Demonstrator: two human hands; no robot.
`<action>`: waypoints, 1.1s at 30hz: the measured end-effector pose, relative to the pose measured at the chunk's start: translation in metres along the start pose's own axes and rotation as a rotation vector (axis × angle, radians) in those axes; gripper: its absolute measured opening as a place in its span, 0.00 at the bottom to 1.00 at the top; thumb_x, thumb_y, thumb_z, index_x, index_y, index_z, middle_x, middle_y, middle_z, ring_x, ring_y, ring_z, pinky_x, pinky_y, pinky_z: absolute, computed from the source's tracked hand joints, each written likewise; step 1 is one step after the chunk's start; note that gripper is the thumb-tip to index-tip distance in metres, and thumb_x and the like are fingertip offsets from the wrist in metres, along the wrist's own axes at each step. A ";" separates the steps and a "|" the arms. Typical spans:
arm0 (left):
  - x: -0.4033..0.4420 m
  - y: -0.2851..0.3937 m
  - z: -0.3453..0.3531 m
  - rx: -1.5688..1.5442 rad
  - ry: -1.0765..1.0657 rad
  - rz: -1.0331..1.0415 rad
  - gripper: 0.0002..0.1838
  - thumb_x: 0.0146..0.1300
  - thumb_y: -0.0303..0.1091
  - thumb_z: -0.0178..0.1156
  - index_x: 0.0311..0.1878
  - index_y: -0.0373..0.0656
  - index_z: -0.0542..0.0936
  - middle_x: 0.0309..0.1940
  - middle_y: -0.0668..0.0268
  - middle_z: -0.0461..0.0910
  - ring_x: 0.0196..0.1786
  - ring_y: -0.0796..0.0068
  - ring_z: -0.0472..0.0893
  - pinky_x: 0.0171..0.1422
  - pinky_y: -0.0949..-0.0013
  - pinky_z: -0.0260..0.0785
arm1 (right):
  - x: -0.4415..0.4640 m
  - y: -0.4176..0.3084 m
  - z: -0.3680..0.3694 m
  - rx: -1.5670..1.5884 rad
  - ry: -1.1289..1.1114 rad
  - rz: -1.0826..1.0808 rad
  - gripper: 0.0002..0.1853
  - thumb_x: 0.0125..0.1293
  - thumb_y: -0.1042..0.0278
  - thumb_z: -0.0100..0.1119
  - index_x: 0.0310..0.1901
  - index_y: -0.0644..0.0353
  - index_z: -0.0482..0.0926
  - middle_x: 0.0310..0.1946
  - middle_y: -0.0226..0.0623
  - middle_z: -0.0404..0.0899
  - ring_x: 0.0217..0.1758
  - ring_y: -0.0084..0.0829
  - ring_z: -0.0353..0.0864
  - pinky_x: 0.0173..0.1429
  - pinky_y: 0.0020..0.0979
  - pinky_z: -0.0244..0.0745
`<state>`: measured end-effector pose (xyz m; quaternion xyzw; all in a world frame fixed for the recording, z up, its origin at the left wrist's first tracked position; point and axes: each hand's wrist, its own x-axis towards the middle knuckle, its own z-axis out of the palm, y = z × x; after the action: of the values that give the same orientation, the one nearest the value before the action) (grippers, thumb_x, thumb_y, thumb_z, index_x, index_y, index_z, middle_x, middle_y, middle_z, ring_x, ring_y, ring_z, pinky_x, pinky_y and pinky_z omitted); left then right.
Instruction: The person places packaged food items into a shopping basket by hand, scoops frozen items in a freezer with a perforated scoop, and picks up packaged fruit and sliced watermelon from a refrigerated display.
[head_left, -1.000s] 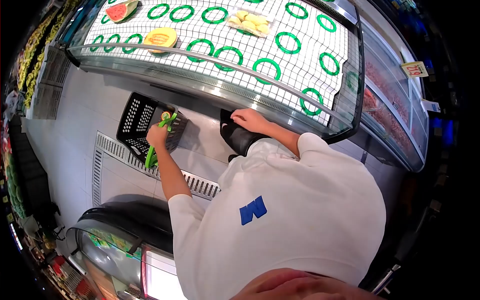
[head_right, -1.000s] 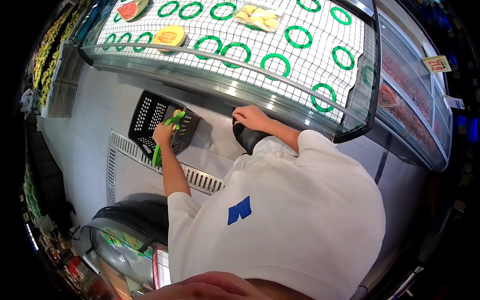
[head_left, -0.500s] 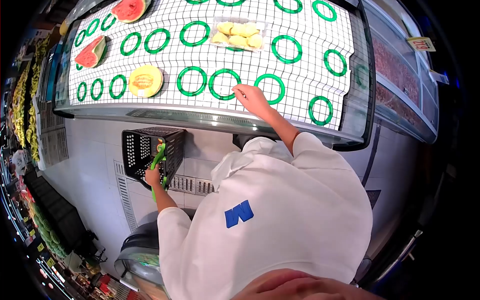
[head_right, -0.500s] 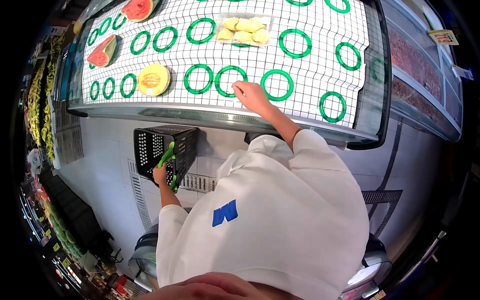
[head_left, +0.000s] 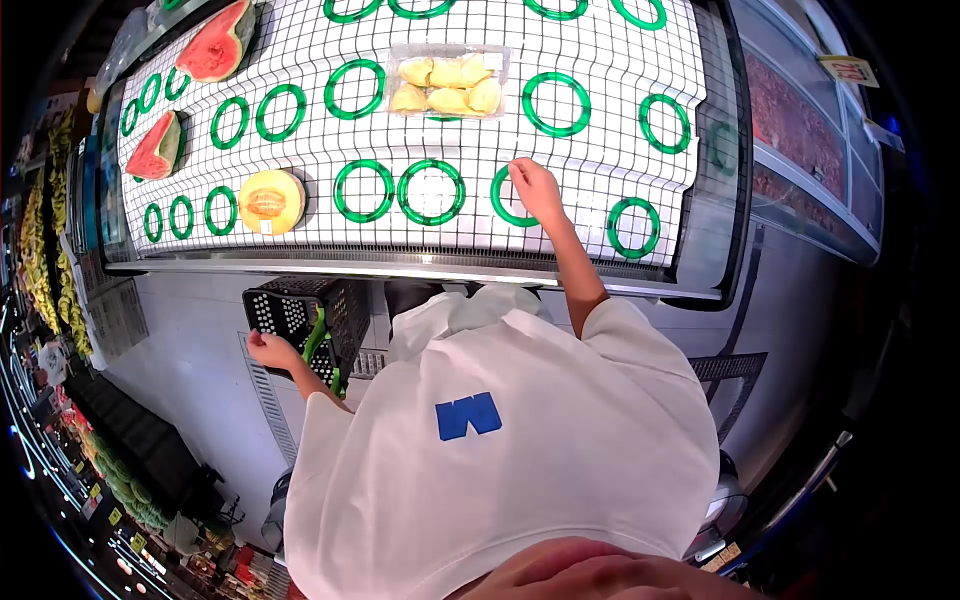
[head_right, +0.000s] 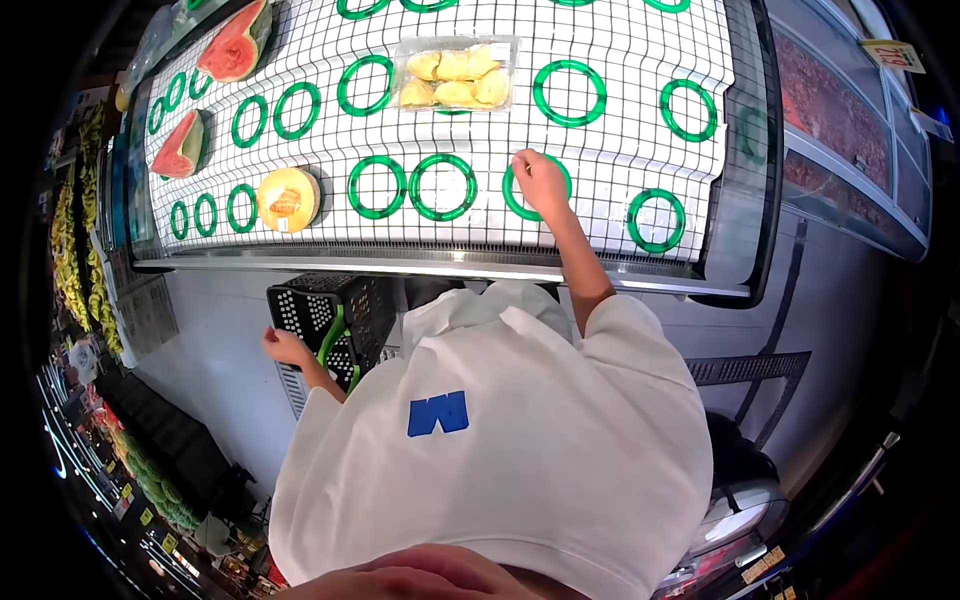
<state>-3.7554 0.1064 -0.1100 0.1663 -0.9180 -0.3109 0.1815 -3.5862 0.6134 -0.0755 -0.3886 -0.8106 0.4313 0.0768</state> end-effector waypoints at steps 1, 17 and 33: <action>0.017 0.037 0.003 -0.106 0.003 0.089 0.11 0.51 0.22 0.48 0.39 0.30 0.72 0.34 0.56 0.76 0.36 0.64 0.76 0.45 0.68 0.69 | 0.004 0.011 0.002 -0.003 0.001 0.003 0.12 0.60 0.61 0.50 0.37 0.62 0.76 0.26 0.41 0.77 0.28 0.35 0.77 0.34 0.31 0.70; -0.051 0.305 0.307 -0.343 -1.175 0.350 0.29 0.64 0.53 0.38 0.51 0.34 0.70 0.45 0.52 0.73 0.48 0.63 0.72 0.55 0.68 0.60 | 0.128 0.017 0.048 0.565 0.287 0.347 0.27 0.65 0.47 0.33 0.36 0.67 0.70 0.31 0.38 0.72 0.32 0.29 0.71 0.34 0.29 0.69; -0.061 0.310 0.355 -0.406 -1.487 -0.164 0.37 0.63 0.59 0.34 0.58 0.29 0.62 0.54 0.51 0.67 0.55 0.63 0.68 0.60 0.70 0.56 | 0.166 0.001 0.043 0.906 0.122 0.510 0.33 0.66 0.43 0.32 0.52 0.70 0.67 0.48 0.42 0.71 0.48 0.31 0.72 0.54 0.29 0.65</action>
<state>-3.9166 0.5464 -0.1914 -0.0550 -0.7084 -0.5154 -0.4790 -3.7190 0.7019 -0.1380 -0.5259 -0.4162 0.7204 0.1768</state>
